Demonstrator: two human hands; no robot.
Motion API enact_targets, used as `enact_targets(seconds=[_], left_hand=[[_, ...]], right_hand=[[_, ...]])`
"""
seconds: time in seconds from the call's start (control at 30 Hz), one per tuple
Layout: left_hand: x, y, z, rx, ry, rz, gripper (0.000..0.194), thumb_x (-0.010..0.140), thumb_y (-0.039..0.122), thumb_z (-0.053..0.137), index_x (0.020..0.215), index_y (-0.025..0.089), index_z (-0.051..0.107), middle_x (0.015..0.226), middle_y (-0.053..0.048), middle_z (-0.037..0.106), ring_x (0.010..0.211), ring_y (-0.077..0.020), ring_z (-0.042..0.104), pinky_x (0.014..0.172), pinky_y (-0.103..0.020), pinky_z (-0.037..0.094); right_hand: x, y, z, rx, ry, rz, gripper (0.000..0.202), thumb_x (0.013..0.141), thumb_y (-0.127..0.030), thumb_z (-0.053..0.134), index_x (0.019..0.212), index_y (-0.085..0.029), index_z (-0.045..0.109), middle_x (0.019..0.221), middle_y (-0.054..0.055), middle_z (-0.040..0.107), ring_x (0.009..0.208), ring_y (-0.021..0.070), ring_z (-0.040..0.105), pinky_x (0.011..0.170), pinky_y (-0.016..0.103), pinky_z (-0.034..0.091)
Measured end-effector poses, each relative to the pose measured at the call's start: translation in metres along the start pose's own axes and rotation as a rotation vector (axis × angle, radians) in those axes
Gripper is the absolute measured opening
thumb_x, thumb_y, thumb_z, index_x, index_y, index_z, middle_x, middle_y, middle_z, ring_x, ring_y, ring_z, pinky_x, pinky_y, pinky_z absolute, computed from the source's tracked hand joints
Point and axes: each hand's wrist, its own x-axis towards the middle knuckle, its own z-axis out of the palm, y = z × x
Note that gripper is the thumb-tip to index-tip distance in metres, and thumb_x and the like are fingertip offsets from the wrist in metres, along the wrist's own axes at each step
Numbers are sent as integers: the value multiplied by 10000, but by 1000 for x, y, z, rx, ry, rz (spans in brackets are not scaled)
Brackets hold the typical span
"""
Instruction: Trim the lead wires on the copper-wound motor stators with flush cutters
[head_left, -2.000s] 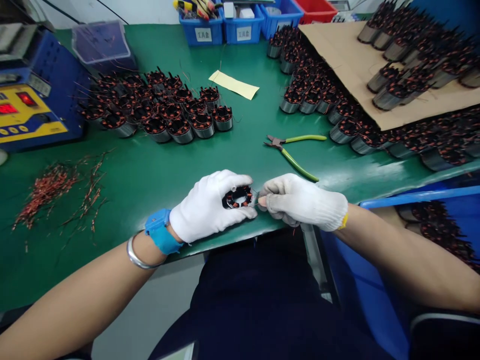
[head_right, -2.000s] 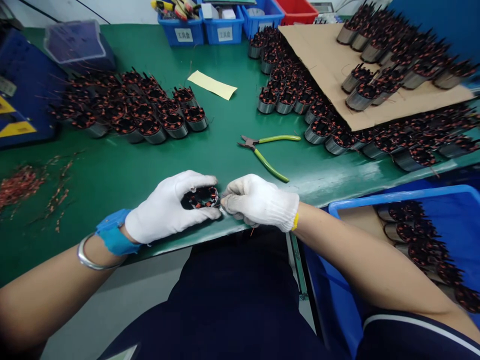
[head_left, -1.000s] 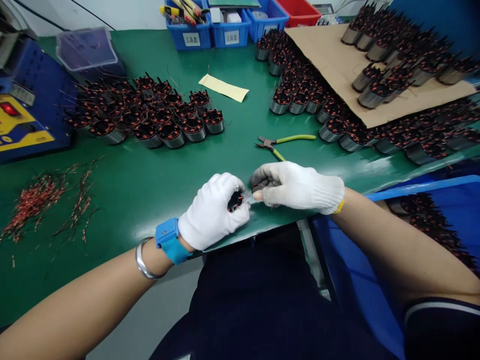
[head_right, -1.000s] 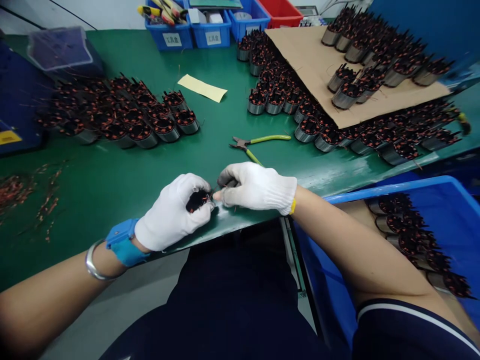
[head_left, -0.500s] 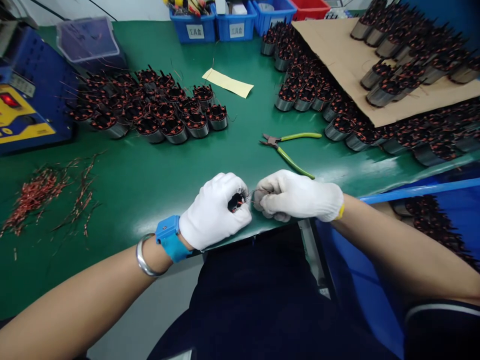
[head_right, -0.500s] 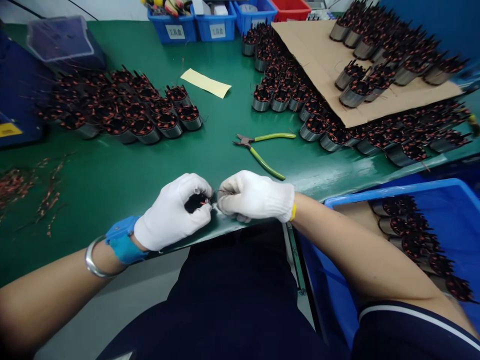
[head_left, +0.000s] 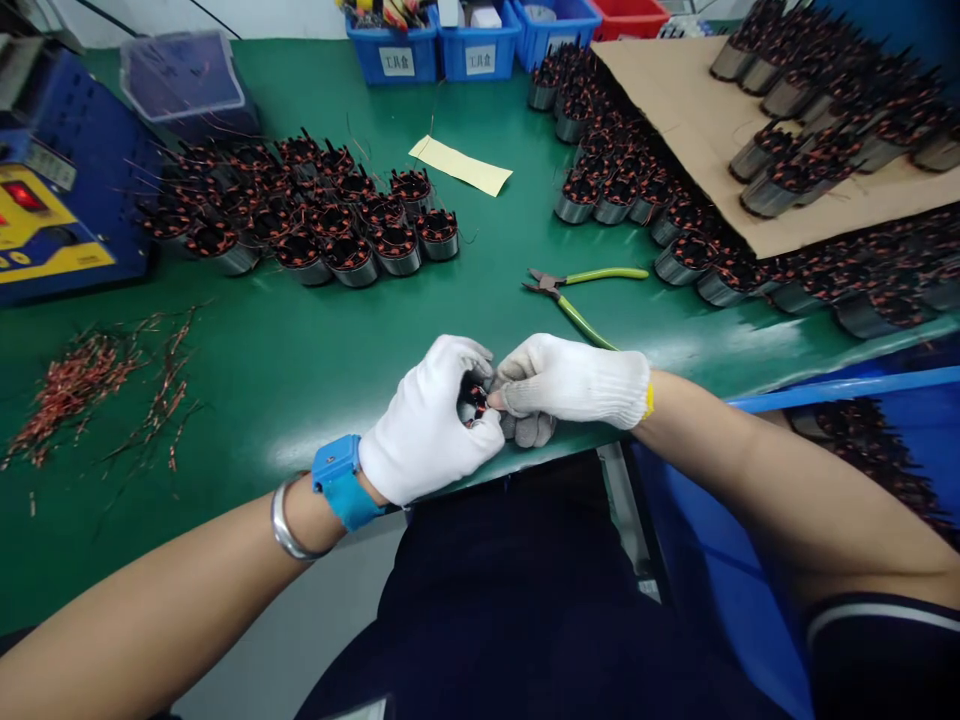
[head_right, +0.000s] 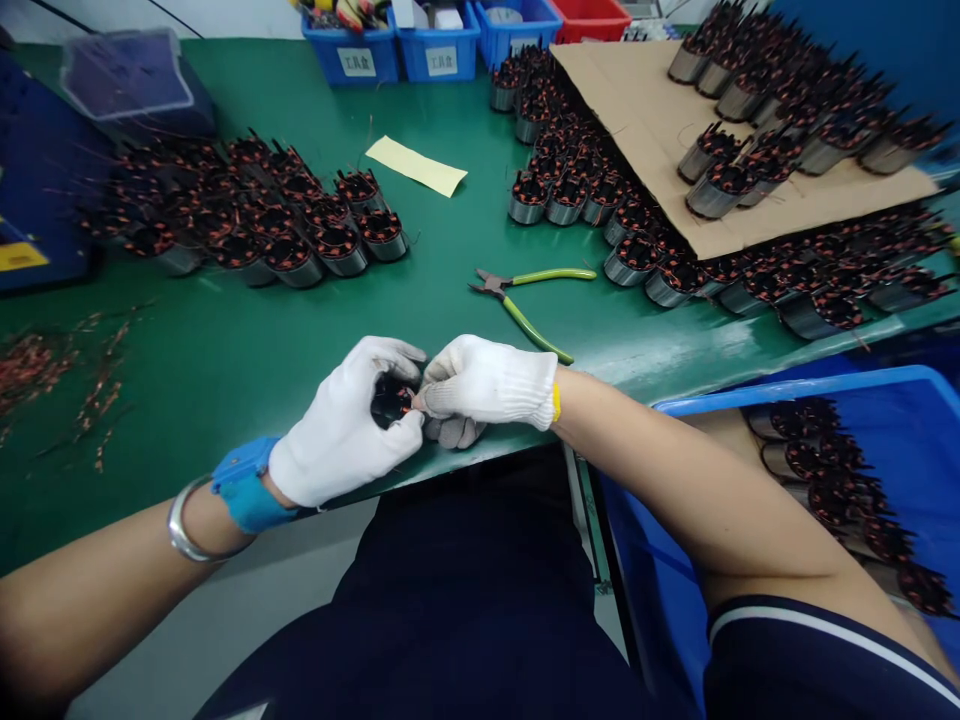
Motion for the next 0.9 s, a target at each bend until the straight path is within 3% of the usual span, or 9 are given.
enact_targets(seconds=[0.1,0.23,0.33,0.47,0.57,0.63,0.73,0.8,0.9], left_hand=[[0,-4,-10,-56,-45,-38,467,616,201,645,1054,180,483,1161,-110,575,998,-224,586,885,-391,496],[1,-14,-31,-184,-114,-108,186,704,275,677,823,184,567,1109,-82,641,996,-231,620,883,-386,512],[4,-19,-38,-279,-103,-267,202,773,329,666,682,171,581,1005,-67,684,873,-203,649,799,-357,540],[11,-27,-37,-627,80,-564,200,820,356,598,809,157,599,910,-72,682,813,-194,664,710,-359,575],[13,-31,-40,-858,189,-614,208,843,367,536,920,176,550,1089,-101,653,909,-211,668,683,-364,586],[11,-29,-45,-909,23,-610,316,851,420,516,1069,194,545,1196,-133,621,902,-242,674,593,-360,585],[4,-19,-48,-826,-374,-599,504,831,480,580,1244,197,523,1067,-137,672,722,-241,679,433,-307,520],[1,-13,-48,-699,-386,-550,588,791,452,661,1297,199,499,915,-97,693,620,-204,652,424,-282,492],[-2,-11,-47,-579,-249,-450,718,740,394,718,1362,179,430,793,-61,679,650,-209,655,515,-307,531]], right_hand=[[-4,4,4,-31,64,-55,157,803,-236,600,671,-151,603,544,9,645,475,103,610,458,174,517],[-7,10,9,-93,167,-107,132,794,-229,559,695,-157,608,658,28,687,529,120,642,456,186,521],[-7,13,10,-79,227,-157,111,791,-227,551,722,-161,607,703,28,695,534,117,642,459,189,521],[-8,13,11,13,279,-240,78,780,-197,559,716,-161,585,665,3,668,515,98,621,455,177,508],[-13,10,12,42,295,-280,79,787,-193,553,722,-159,584,667,-8,664,492,82,606,444,166,491],[-17,8,13,27,297,-303,84,792,-197,553,730,-157,592,664,-12,665,491,78,603,451,163,485],[-23,6,13,-86,320,-320,109,810,-228,559,748,-154,611,604,-13,645,498,91,603,461,171,475],[-23,8,13,-154,329,-302,115,811,-230,558,747,-154,614,577,-11,635,501,99,602,462,175,464],[-19,12,13,-158,340,-275,105,799,-213,552,740,-155,617,590,-5,640,506,104,605,462,179,459]])
